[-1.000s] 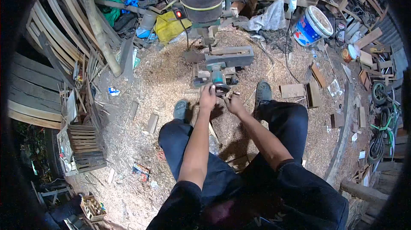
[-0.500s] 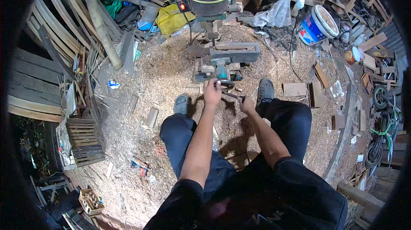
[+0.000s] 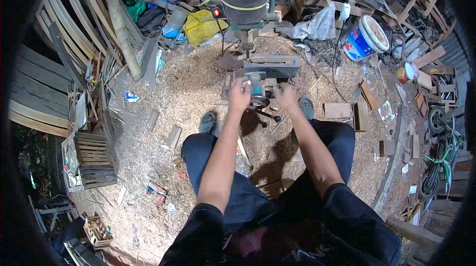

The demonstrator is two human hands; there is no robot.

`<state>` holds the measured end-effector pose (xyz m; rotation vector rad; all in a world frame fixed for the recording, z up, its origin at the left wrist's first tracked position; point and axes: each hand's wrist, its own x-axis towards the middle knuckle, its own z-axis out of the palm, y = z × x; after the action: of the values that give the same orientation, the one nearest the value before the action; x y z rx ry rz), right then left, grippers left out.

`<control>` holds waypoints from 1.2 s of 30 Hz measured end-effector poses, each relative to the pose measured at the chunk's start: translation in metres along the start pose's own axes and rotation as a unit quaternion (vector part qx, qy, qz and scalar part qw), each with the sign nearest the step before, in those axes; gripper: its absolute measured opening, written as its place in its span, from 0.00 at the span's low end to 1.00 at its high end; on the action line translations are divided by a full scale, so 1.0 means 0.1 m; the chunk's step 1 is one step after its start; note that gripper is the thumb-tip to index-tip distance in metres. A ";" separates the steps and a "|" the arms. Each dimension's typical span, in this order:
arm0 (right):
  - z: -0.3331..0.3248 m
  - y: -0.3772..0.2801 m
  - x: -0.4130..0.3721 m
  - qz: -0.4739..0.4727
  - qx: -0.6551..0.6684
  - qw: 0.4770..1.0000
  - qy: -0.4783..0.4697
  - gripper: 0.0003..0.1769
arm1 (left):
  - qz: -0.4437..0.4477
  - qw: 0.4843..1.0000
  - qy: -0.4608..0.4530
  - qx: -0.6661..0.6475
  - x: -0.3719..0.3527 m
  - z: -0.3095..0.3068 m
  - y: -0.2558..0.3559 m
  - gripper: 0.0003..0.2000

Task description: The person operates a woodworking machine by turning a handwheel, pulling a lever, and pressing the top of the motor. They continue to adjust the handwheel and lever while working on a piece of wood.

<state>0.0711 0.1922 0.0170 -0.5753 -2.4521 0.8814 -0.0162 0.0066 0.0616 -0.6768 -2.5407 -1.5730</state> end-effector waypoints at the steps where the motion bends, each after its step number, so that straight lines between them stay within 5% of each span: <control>1: -0.13 -0.12 0.21 -0.003 0.040 0.999 0.001 0.21 | 0.014 1.000 0.017 -0.014 0.14 -0.12 0.21 0.12; 4: -0.62 -0.61 0.89 0.016 0.162 0.986 -0.037 0.20 | 0.135 0.985 0.093 -0.047 0.66 -0.51 0.91 0.12; 8: -1.17 -1.25 1.67 -0.116 0.244 0.962 0.049 0.21 | 0.348 0.903 0.252 -0.030 1.44 -1.00 1.91 0.20; 10: -1.39 -1.64 1.93 -0.024 0.324 0.944 0.055 0.21 | 0.422 0.855 0.298 -0.048 1.77 -1.12 2.32 0.18; 14: -1.12 -1.56 2.67 -0.040 0.287 0.945 0.149 0.28 | 0.427 0.865 0.254 0.074 2.33 -1.04 2.36 0.12; 18: -0.88 -1.44 2.95 0.049 0.240 0.967 0.069 0.41 | 0.420 0.855 0.300 0.044 2.32 -0.96 2.44 0.09; 22: -0.76 -1.43 4.05 -0.021 0.404 0.914 0.016 0.51 | 0.426 0.854 0.298 0.026 2.33 -0.97 2.44 0.08; 24: -1.44 -2.12 4.05 0.070 0.349 0.934 0.033 0.54 | 0.428 0.854 0.295 0.026 2.33 -0.97 2.45 0.08; 25: -1.50 -2.19 4.49 0.051 0.406 0.910 0.062 0.49 | 0.429 0.852 0.299 0.029 2.34 -0.96 2.46 0.08; 28: -2.22 -2.97 4.11 -0.068 0.545 0.835 0.029 0.37 | 0.426 0.853 0.300 0.031 2.34 -0.96 2.43 0.09; 32: -2.35 -3.06 4.00 -0.009 0.493 0.870 0.007 0.30 | 0.432 0.851 0.298 0.029 2.34 -0.95 2.36 0.10; 36: -2.24 -2.93 3.87 -0.083 0.445 0.889 0.063 0.30 | 0.458 0.836 0.302 0.022 2.30 -0.94 2.29 0.10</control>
<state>-0.1812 0.2949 0.4766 -0.0720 -1.6669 1.6565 -0.1458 0.0864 0.3638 -0.9773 -1.4157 -1.1012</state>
